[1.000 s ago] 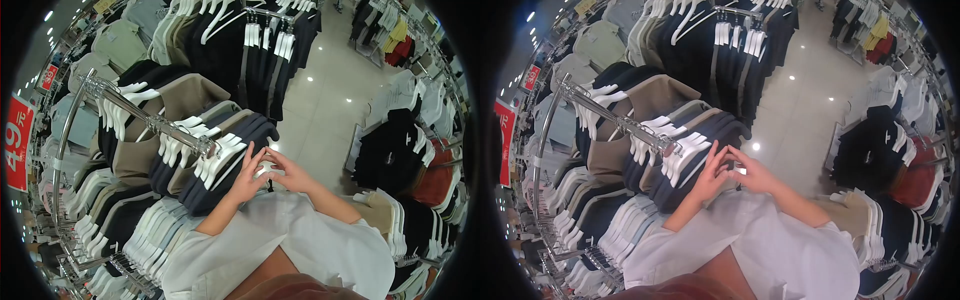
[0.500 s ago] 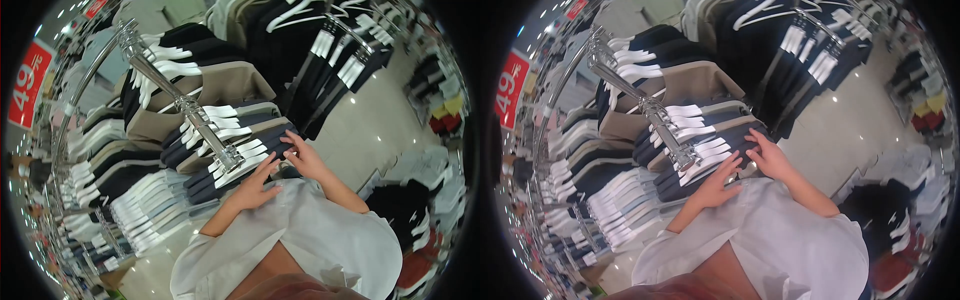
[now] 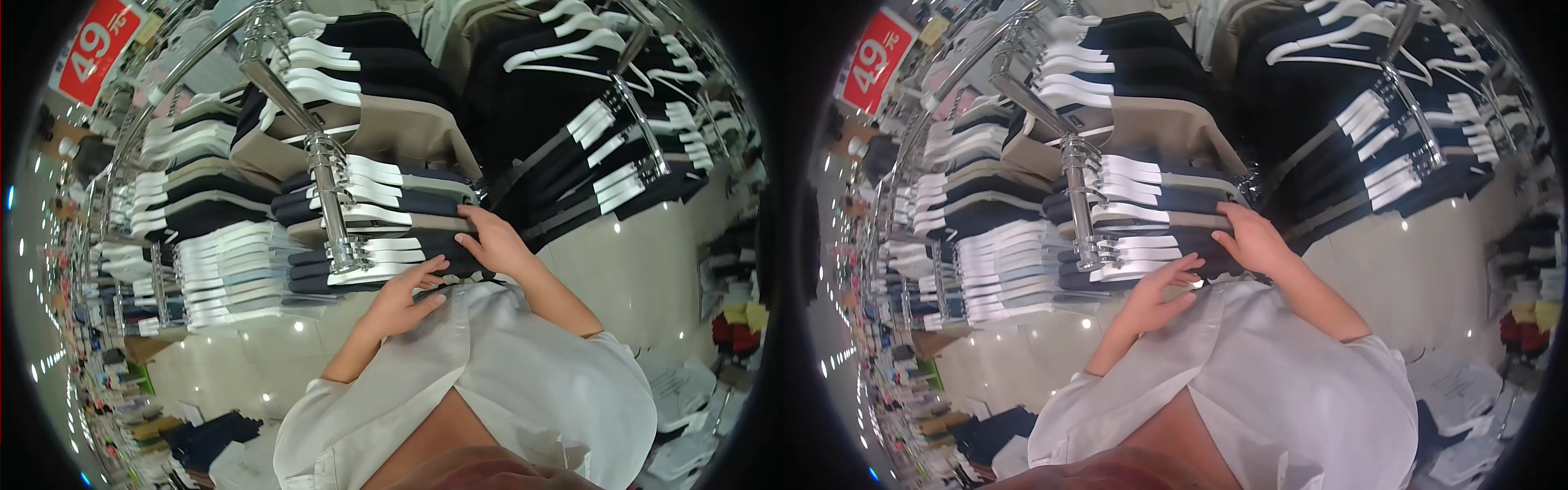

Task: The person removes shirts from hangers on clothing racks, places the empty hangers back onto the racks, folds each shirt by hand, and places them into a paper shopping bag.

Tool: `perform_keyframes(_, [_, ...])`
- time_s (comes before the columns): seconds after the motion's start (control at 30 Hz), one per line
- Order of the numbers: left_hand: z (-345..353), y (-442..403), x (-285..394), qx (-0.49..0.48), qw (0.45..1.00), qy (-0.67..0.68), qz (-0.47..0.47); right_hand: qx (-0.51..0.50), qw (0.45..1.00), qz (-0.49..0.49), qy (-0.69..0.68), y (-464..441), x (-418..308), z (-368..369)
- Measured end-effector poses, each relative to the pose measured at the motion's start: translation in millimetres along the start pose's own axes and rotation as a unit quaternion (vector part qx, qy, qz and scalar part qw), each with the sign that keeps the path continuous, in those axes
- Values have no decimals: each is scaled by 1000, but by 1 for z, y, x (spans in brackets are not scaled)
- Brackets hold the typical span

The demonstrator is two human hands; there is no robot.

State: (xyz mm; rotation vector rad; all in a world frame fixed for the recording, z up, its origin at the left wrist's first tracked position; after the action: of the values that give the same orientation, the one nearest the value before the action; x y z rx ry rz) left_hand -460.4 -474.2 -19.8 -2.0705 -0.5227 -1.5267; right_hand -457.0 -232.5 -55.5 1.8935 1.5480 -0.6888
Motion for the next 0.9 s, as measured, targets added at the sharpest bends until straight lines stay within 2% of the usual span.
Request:
perform_keyframes(0.1, [-4,-4,44,76,994,-59,58,-45,998,27,-30,-18,0,-11])
perform_keyframes(0.13, [-8,-1,58,101,979,-129,122,33,997,-49,46,-20,-4,-14])
perform_keyframes(0.2, [-13,8,81,143,922,-270,239,48,991,-96,83,-30,3,-8])
perform_keyframes(0.23, [-14,9,87,187,881,-356,251,56,986,-120,99,-35,2,-6])
perform_keyframes(0.3, [-18,9,98,261,771,-517,266,2,998,-40,44,-42,-3,-8])
perform_keyframes(0.33, [-18,4,104,279,751,-556,223,-24,1000,1,19,-46,-7,-12])
perform_keyframes(0.4, [-18,-9,117,312,701,-626,139,-20,999,-14,-40,-60,-13,-21])
perform_keyframes(0.43, [-19,-9,115,318,701,-628,120,-19,997,-19,-71,-68,-14,-22])
perform_keyframes(0.47, [-22,-9,112,323,700,-629,103,90,988,-118,-48,-75,-18,-28])
perform_keyframes(0.5, [-25,-10,110,328,700,-629,87,176,971,-158,-30,-79,-34,-41])
perform_keyframes(0.53, [-27,-16,112,317,691,-647,66,216,961,-171,-25,-86,-46,-49])
perform_keyframes(0.57, [-31,-15,103,335,714,-608,89,255,949,-185,-19,-94,-55,-56])
perform_keyframes(0.63, [-38,-10,76,373,754,-523,136,248,950,-188,-2,-114,-65,-61])
perform_keyframes(0.77, [-35,-12,71,398,743,-519,143,208,961,-169,70,-134,-84,-71])
perform_keyframes(0.9, [-35,-12,67,411,736,-519,144,226,948,-208,88,-145,-90,-72])
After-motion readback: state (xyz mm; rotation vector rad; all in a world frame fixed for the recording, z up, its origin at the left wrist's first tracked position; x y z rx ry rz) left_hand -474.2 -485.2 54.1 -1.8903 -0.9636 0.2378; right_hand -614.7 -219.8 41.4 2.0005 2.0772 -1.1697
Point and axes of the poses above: each hand's wrist, its own y-axis away from the middle knuckle, its own z-axis out of the palm, x = y × z, the point moved 3 cm from there along -y, towards the middle knuckle, and after that the axes turned 15 degrees about z, right-handed, at the moved point
